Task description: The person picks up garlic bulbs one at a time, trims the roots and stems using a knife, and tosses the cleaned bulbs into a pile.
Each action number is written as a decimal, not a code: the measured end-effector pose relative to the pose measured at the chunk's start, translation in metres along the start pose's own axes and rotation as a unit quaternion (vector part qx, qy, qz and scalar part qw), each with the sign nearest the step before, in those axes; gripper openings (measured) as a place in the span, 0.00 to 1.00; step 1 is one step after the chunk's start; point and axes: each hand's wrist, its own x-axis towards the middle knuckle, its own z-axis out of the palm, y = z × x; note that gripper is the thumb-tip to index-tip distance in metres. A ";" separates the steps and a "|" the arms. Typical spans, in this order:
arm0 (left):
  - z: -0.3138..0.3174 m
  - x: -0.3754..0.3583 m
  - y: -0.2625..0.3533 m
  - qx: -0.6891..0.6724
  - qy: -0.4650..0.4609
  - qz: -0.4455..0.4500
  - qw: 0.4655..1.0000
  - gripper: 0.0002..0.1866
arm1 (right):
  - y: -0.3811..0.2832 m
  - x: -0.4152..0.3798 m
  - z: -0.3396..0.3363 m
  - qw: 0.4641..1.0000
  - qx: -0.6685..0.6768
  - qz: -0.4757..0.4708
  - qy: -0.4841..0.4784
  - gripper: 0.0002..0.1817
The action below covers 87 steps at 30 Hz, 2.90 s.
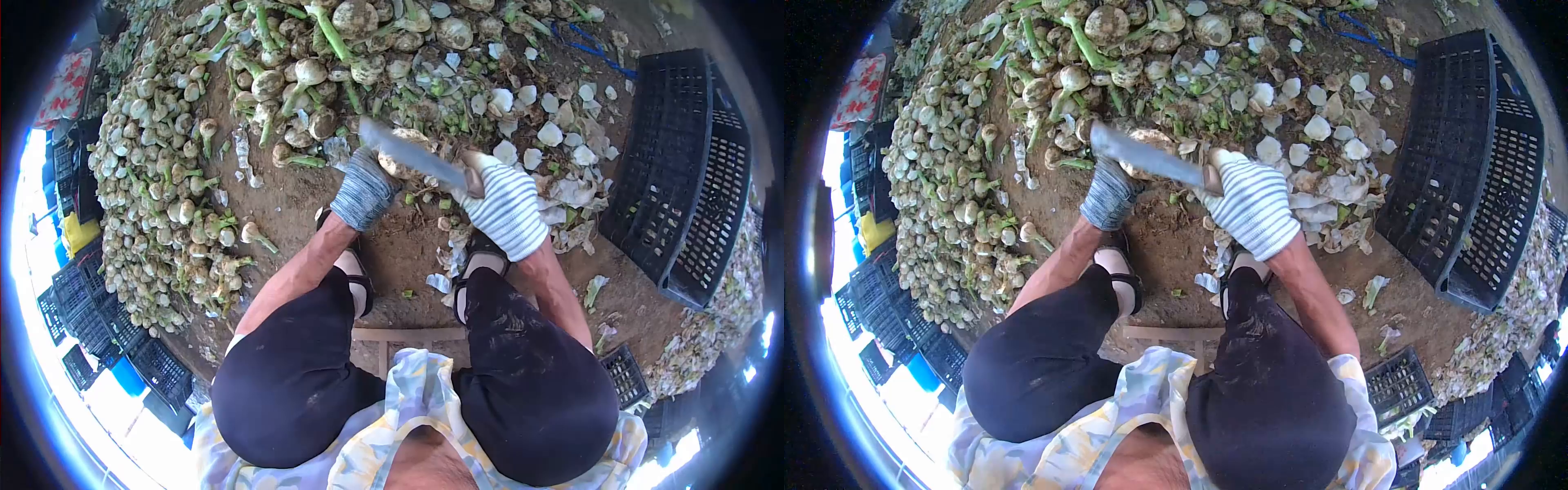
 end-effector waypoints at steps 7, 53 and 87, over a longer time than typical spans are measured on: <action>0.020 -0.003 -0.033 0.071 0.066 0.154 0.983 0.17 | -0.008 0.009 0.010 0.994 -0.092 -0.049 -0.044 0.11; 0.005 0.022 0.010 0.176 0.158 0.112 0.965 0.14 | 0.025 0.032 0.003 1.000 0.011 -0.014 0.019 0.15; 0.006 0.020 -0.045 0.109 0.083 0.087 0.987 0.17 | -0.010 0.036 0.010 0.990 -0.060 -0.109 0.064 0.08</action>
